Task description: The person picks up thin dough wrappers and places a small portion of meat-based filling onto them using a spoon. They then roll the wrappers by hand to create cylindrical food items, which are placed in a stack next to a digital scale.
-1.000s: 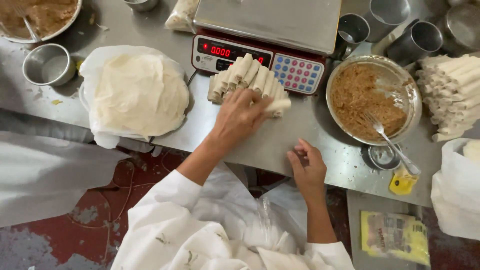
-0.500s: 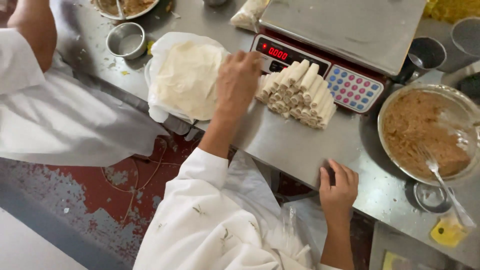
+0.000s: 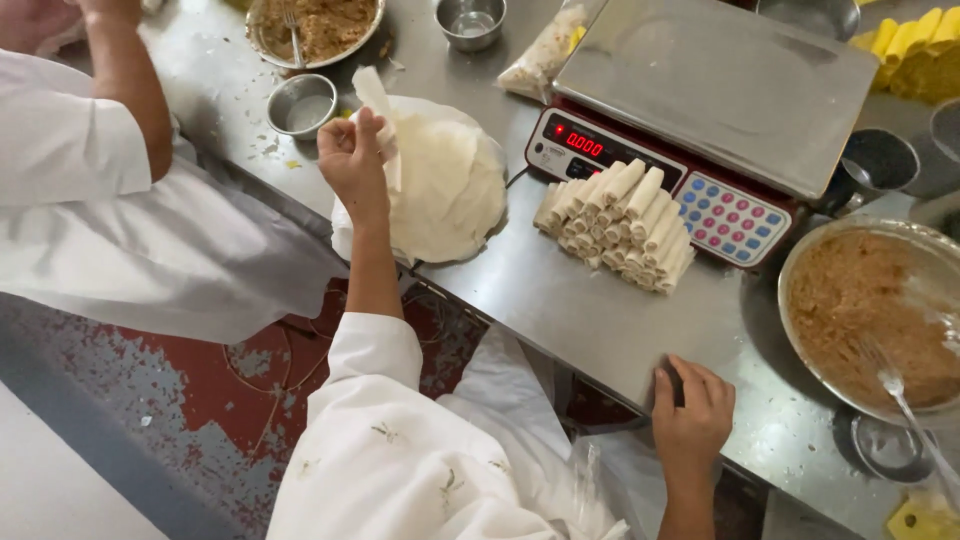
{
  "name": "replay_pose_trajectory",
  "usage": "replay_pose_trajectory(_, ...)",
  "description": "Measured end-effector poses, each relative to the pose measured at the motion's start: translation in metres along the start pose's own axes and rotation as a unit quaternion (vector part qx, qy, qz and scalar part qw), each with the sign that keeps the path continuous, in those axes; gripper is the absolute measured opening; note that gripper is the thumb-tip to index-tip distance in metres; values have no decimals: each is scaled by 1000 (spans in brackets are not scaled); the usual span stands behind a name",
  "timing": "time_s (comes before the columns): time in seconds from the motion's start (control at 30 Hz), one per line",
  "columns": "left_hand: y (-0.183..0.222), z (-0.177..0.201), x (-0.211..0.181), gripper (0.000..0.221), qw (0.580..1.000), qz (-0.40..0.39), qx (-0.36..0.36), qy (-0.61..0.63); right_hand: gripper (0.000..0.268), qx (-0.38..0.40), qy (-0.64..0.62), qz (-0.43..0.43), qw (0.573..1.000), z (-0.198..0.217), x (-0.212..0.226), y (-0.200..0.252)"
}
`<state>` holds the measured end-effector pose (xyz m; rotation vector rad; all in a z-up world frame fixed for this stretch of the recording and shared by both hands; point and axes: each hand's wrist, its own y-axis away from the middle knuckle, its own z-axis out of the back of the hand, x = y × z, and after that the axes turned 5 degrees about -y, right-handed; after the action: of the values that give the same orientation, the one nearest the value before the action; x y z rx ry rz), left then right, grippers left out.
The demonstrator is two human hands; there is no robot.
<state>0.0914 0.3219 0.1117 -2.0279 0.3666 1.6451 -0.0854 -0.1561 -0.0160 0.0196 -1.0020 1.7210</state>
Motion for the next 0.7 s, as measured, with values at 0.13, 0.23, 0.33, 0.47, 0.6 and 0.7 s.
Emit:
replay_pose_trajectory(0.13, 7, -11, -10, 52, 976, -41, 149, -152, 18, 6, 11, 0, 1000, -2, 3, -6)
replay_pose_trajectory(0.23, -3, -11, 5, 75, 837, -38, 284, -466, 17, 5, 8, 4, 1000, 3, 5, 2)
replay_pose_trajectory(0.33, -36, -11, 47, 38, 768, -167, 331, -521, 18, 1, -4, -11, 1000, 0, 3, 0)
replay_pose_trajectory(0.47, -61, 8, 29, 29, 925, -49, 187, -327, 17, 17, 6, -6, 1000, 5, 6, 3)
replay_pose_trajectory(0.6, -87, 19, 0, 30, 978, 147, 6, 148, 16, 0, 24, 7, 1000, -2, 2, 3)
replay_pose_trajectory(0.7, -82, 26, 15, 28, 952, 205, 109, 197, 12, 4, 24, 5, 1000, -1, 6, -1)
